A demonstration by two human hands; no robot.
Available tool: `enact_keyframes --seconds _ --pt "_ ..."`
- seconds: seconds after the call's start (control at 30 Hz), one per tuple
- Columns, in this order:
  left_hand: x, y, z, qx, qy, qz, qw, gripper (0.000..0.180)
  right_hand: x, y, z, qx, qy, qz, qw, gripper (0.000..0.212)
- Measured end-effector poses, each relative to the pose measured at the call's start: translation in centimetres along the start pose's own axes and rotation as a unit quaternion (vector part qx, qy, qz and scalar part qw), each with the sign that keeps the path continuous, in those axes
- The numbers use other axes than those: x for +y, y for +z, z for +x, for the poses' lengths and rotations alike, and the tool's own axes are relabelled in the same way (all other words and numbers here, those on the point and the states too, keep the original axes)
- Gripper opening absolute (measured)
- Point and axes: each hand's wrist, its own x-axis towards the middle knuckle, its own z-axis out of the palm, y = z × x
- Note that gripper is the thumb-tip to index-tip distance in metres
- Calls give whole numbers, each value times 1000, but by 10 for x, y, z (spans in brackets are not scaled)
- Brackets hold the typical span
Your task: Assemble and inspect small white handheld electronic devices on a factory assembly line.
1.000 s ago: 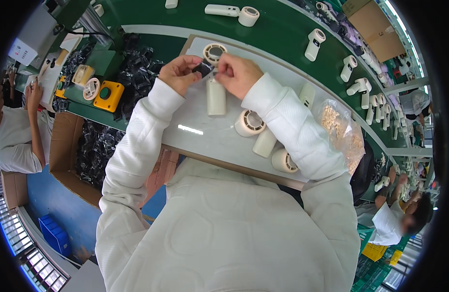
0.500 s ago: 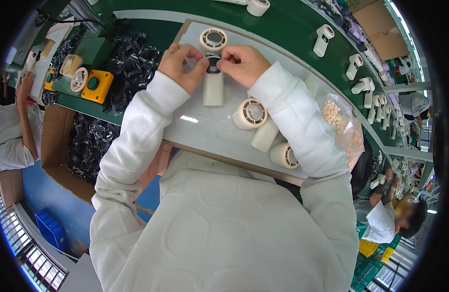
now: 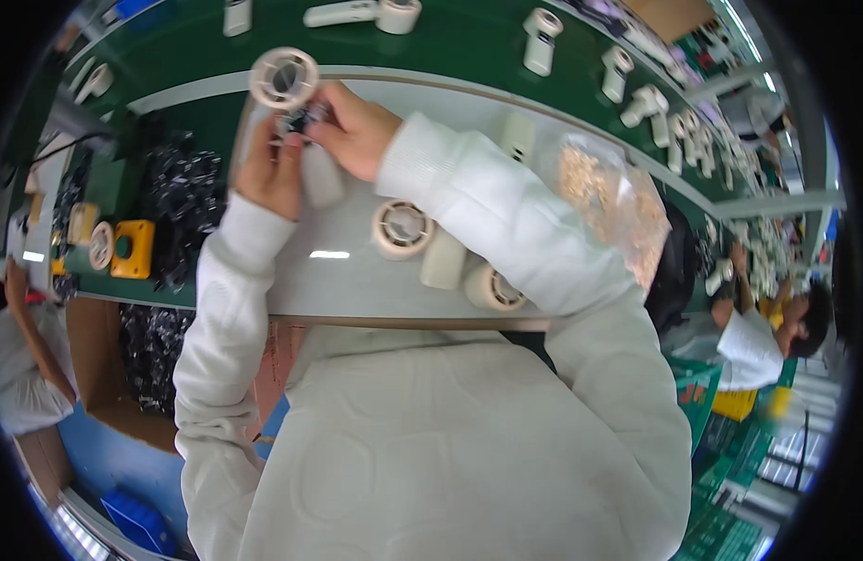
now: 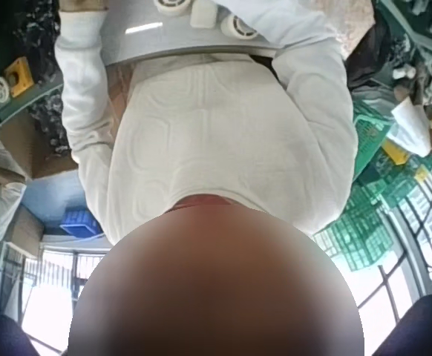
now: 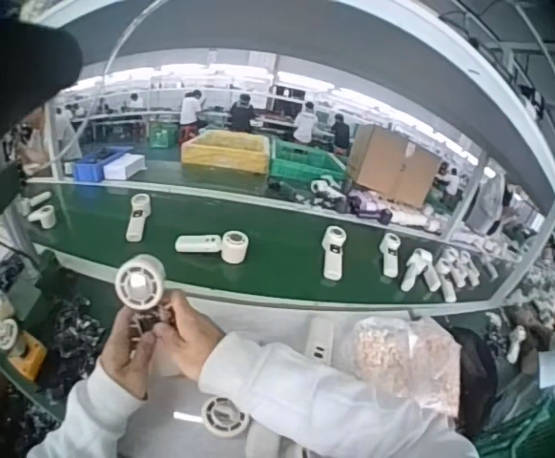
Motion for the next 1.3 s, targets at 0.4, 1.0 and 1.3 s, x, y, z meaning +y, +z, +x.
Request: enact_keyframes --seconds 0.4,1.0,1.3 --pt "150 3 19 -54 234 -265 934 39 -71 -103 -57 199 -269 130 933 30" --pt "218 228 67 -355 396 -138 836 42 41 -194 -252 579 29 225 783 35" --pt "-30 195 308 -110 280 423 855 64 184 -305 -506 763 370 92 523 43"
